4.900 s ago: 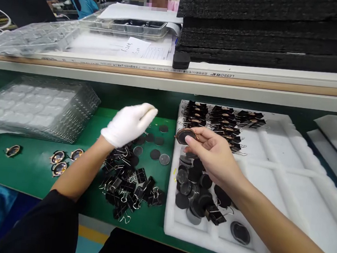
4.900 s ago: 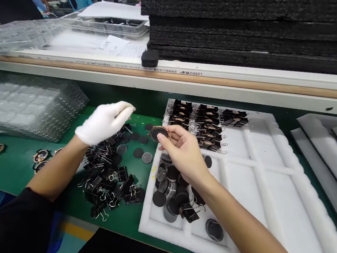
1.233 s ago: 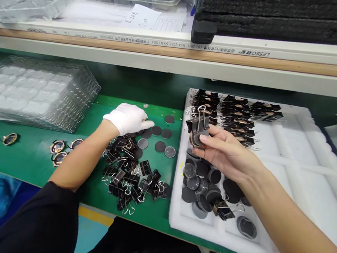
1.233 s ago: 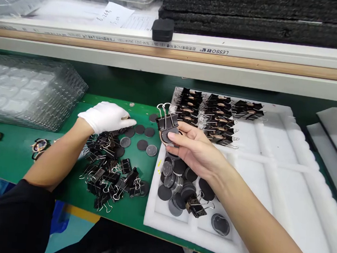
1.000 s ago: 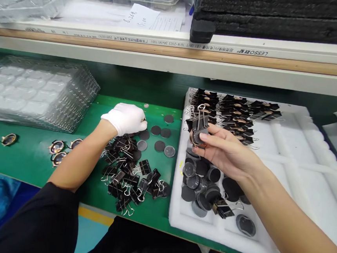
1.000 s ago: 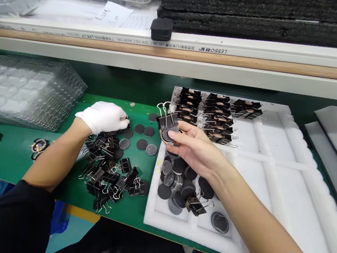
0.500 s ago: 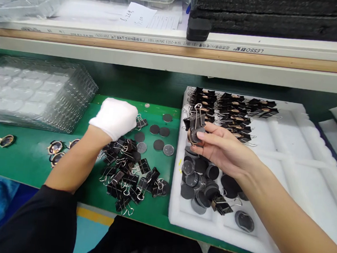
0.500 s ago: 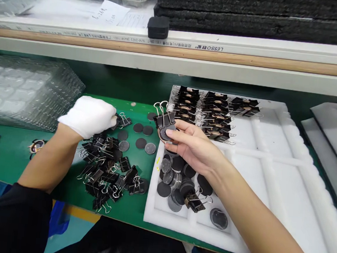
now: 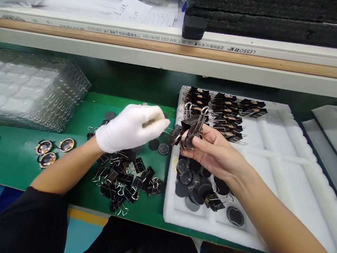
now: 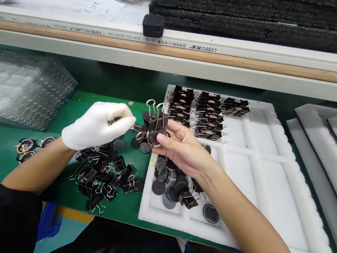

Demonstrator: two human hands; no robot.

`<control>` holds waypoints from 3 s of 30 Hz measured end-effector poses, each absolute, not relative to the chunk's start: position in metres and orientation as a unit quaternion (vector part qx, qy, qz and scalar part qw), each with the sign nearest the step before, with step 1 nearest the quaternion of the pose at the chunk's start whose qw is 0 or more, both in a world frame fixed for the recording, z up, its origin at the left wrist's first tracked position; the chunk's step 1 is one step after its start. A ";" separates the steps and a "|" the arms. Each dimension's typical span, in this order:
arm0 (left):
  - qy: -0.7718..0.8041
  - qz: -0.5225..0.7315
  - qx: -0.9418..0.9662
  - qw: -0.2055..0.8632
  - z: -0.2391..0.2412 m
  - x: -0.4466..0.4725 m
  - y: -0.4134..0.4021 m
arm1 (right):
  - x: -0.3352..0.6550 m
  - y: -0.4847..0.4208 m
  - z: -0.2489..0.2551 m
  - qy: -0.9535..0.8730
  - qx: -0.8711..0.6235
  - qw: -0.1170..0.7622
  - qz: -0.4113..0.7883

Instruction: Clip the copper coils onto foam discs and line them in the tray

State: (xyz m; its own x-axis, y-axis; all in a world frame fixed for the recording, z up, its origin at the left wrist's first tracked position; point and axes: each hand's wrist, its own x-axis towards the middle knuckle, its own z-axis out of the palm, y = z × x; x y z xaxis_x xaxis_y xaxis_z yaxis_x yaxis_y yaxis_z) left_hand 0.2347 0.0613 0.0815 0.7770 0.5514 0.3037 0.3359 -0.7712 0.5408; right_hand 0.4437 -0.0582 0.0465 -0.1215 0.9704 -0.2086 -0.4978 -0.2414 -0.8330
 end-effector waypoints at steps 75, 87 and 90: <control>0.218 0.095 0.906 0.351 0.054 0.249 0.044 | 0.453 -0.050 0.030 -0.373 -0.507 0.625 0.462; 0.306 0.162 0.788 0.509 0.069 0.253 0.040 | 0.505 -0.067 0.062 -0.601 -0.443 0.398 0.533; 0.307 0.157 0.837 0.425 0.071 0.262 0.042 | 0.506 -0.072 0.057 -0.518 -0.462 0.440 0.570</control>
State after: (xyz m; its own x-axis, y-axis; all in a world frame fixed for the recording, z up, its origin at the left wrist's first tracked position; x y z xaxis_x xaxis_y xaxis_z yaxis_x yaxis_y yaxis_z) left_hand 0.2618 0.0418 0.0710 0.7622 0.6474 0.0011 0.3808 -0.4496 0.8080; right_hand 0.5056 -0.0717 0.0568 -0.1850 0.9802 -0.0709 -0.0225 -0.0763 -0.9968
